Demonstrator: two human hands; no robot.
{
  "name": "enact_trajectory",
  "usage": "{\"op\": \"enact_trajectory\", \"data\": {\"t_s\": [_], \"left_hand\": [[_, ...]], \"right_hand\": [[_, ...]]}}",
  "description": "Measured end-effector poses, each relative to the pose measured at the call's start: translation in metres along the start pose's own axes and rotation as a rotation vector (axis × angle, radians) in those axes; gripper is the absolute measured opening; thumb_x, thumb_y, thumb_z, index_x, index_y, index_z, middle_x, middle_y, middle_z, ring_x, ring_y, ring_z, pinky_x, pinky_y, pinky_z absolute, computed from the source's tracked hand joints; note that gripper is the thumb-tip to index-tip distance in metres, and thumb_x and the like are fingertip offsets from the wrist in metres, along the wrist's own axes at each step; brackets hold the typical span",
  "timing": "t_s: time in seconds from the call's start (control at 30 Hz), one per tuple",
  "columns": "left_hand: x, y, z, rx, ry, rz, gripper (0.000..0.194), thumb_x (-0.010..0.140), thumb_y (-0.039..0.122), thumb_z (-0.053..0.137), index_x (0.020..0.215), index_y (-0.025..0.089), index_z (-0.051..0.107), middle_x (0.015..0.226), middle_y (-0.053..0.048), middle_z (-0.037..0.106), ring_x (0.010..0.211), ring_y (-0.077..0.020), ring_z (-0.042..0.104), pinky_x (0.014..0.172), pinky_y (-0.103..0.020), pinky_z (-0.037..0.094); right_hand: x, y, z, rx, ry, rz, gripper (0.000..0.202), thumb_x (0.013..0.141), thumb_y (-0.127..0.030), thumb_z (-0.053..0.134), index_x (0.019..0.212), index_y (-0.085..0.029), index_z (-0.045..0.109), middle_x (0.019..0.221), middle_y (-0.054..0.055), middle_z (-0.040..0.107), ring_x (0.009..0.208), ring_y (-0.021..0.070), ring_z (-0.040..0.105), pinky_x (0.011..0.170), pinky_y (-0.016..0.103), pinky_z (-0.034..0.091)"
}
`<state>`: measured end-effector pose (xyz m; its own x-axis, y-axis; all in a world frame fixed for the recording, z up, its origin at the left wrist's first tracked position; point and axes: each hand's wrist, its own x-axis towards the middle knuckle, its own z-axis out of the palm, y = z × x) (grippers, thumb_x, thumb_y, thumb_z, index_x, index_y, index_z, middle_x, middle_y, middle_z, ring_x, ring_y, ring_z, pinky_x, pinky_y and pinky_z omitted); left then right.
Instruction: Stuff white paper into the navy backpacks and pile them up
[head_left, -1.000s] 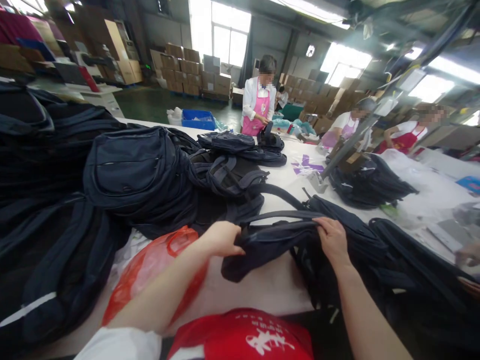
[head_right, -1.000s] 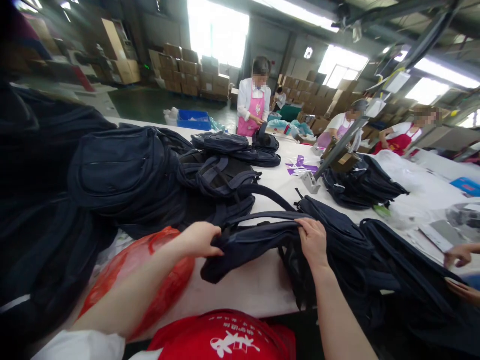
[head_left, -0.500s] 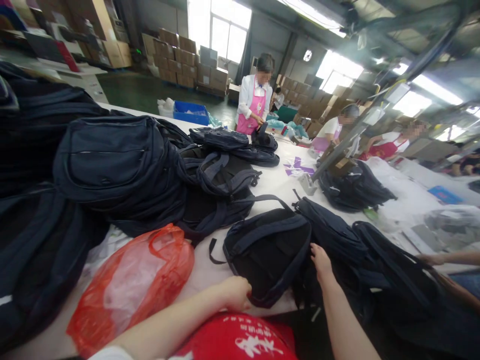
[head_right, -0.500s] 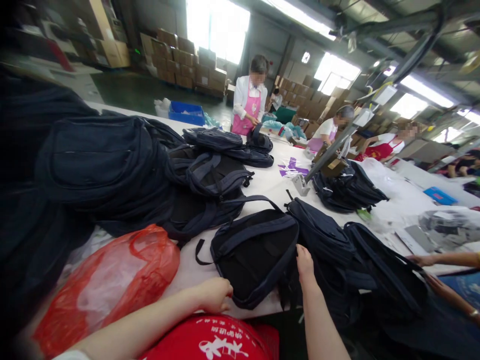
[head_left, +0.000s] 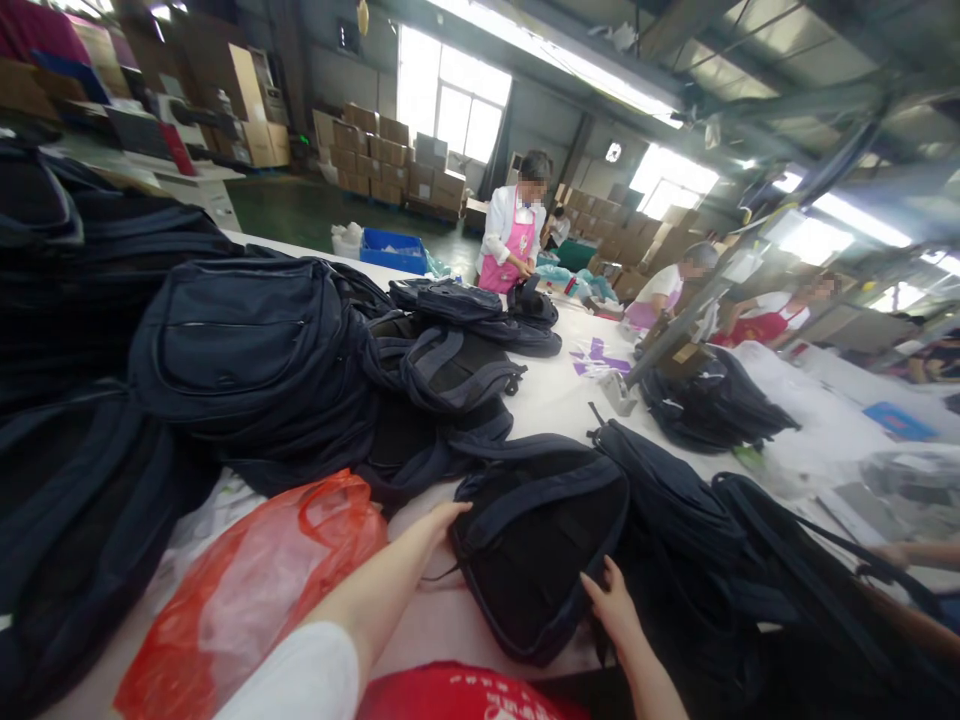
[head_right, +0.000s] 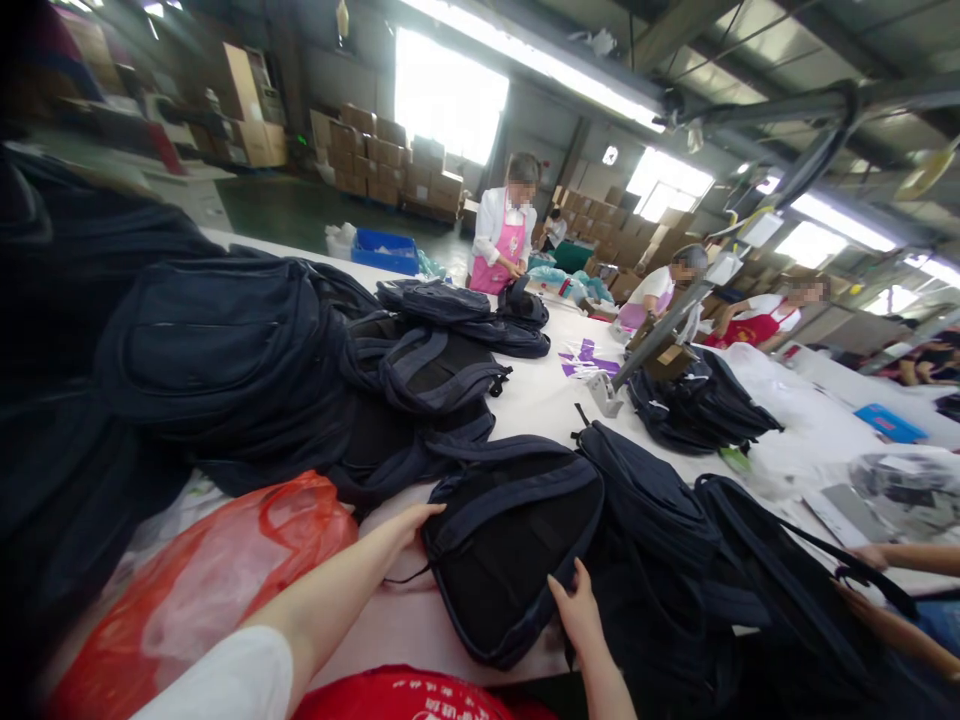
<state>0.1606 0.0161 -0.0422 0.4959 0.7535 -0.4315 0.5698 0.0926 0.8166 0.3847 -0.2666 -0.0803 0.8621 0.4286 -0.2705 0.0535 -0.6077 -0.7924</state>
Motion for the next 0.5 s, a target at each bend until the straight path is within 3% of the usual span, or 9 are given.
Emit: {"op": "enact_trajectory", "data": {"t_s": [0.1, 0.17, 0.33, 0.4, 0.5], "left_hand": [[-0.003, 0.011, -0.001, -0.001, -0.020, 0.016, 0.016, 0.079, 0.023, 0.067, 0.088, 0.011, 0.071, 0.083, -0.010, 0.075, 0.079, -0.0234, 0.070, 0.069, -0.029, 0.053], [-0.012, 0.024, -0.008, -0.004, -0.016, 0.069, 0.019, 0.079, 0.024, 0.067, 0.094, 0.012, 0.071, 0.092, -0.009, 0.075, 0.085, -0.0234, 0.070, 0.073, -0.029, 0.053], [-0.072, 0.043, -0.039, 0.285, 0.243, 0.506, 0.027, 0.081, 0.033, 0.063, 0.106, 0.024, 0.067, 0.106, -0.004, 0.072, 0.099, -0.0245, 0.066, 0.087, -0.033, 0.048], [-0.096, 0.038, -0.048, 0.473, 0.267, 0.547, 0.034, 0.077, 0.027, 0.063, 0.112, 0.025, 0.065, 0.110, -0.004, 0.070, 0.097, -0.0257, 0.066, 0.084, -0.034, 0.049], [-0.118, 0.025, -0.051, 0.668, 0.188, 0.524, 0.043, 0.073, 0.016, 0.059, 0.115, 0.024, 0.062, 0.111, -0.005, 0.068, 0.092, -0.0259, 0.067, 0.078, -0.035, 0.050]], "right_hand": [[-0.009, 0.006, 0.011, 0.073, 0.001, -0.016, 0.104, 0.056, -0.061, 0.068, 0.142, -0.016, 0.033, 0.125, 0.017, 0.063, 0.111, 0.0334, 0.065, 0.095, 0.044, 0.051], [-0.018, 0.007, 0.020, 0.130, -0.003, -0.011, 0.098, 0.055, -0.063, 0.066, 0.138, -0.018, 0.038, 0.118, 0.014, 0.067, 0.107, 0.0326, 0.067, 0.091, 0.045, 0.053], [-0.029, -0.011, 0.036, 0.267, -0.003, 0.031, 0.064, 0.054, -0.069, 0.065, 0.093, -0.019, 0.064, 0.081, 0.010, 0.073, 0.072, 0.0305, 0.071, 0.061, 0.042, 0.056], [-0.021, -0.028, 0.028, 0.322, 0.065, 0.020, 0.059, 0.055, -0.070, 0.065, 0.082, -0.019, 0.064, 0.075, 0.009, 0.072, 0.069, 0.0287, 0.070, 0.059, 0.040, 0.056], [-0.001, -0.060, -0.004, 0.405, 0.231, -0.038, 0.060, 0.059, -0.076, 0.058, 0.078, -0.018, 0.063, 0.073, 0.009, 0.070, 0.071, 0.0258, 0.068, 0.060, 0.036, 0.055]]}}
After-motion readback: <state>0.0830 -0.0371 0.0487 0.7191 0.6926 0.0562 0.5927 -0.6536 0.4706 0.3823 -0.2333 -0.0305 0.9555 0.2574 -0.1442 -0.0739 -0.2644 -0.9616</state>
